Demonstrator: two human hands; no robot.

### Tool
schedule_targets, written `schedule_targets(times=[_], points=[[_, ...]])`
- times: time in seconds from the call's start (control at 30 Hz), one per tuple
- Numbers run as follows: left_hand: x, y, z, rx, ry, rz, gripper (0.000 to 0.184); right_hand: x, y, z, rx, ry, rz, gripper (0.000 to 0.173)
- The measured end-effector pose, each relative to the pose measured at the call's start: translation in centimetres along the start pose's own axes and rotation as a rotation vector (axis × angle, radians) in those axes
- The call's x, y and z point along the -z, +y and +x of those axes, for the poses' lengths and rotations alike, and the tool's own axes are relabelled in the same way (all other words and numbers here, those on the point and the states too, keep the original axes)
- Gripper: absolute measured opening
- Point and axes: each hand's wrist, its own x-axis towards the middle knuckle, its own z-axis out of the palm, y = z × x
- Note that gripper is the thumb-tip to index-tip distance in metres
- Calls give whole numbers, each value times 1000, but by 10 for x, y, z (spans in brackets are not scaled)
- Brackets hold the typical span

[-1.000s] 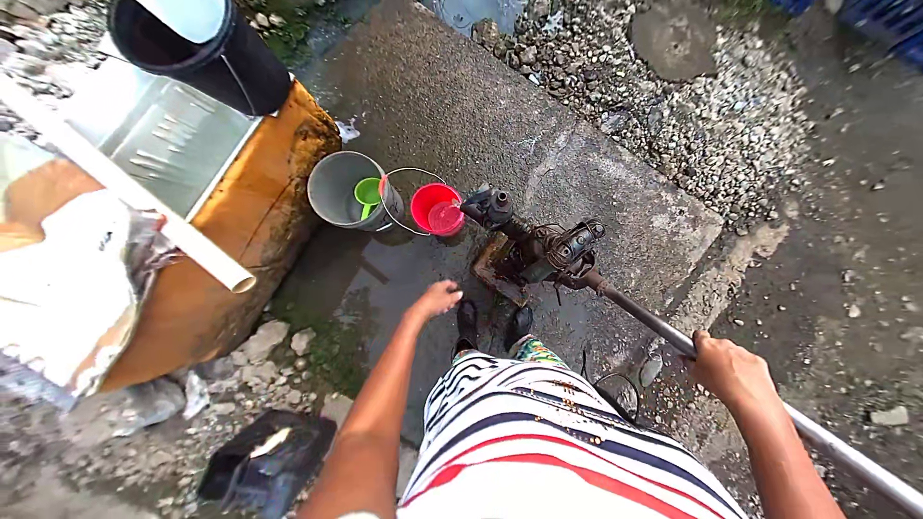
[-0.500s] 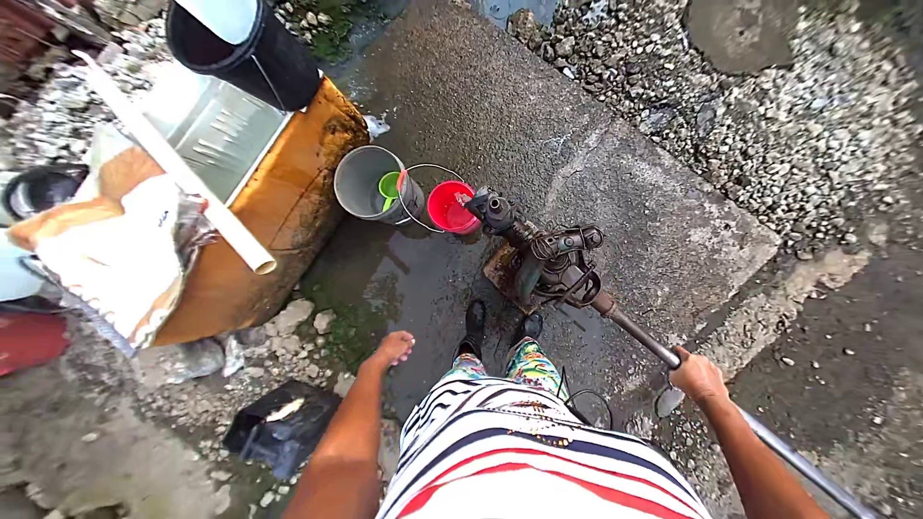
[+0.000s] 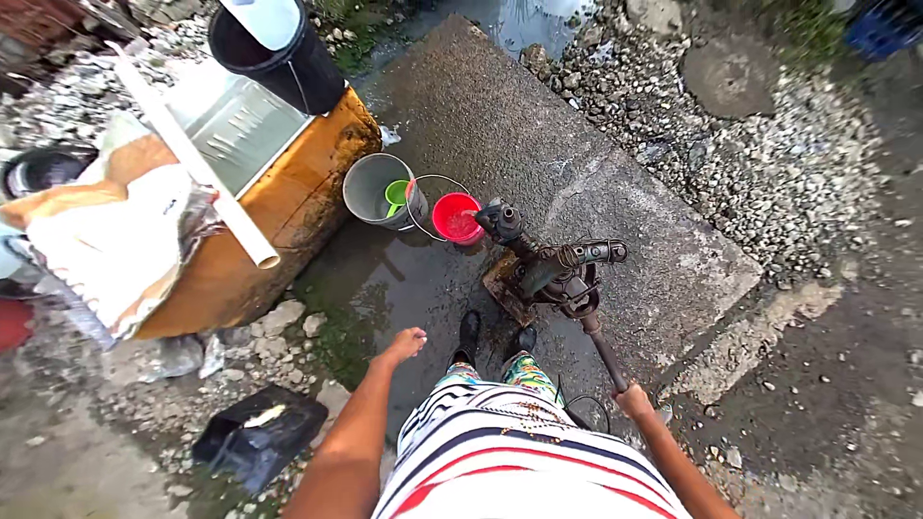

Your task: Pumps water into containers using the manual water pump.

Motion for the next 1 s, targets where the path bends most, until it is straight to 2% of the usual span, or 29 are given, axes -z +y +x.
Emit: schedule_targets(times=[0.13,0.27,0.37,0.5,0.63,0.77,0.87,1.0], points=[[-1,-28,20,106,-40,-21,37,51,3,-101,-41,80,-220,53],[-2,-24,31,111,-51,-16,36,101,-42,-209,-52,190,-394,54],[-3,-1,34,56,-43,-52,37,113,-68,-231,-52,204,-426,46],[-9,37,28,-40,-46,-50,38,94,-42,-176,-102,97,-296,40],[-11,55,22,-110,-26,0,37,83,-17,-119,-40,162,-211,39],[-15,44,13,-60,-8,53,37,99,3,-60,79,162,-233,45],[-15,35,-1,-31,10,111,37,93,20,-3,178,177,-242,43],[-17,22,-18,23,14,130,37,72,9,35,133,144,-180,43]])
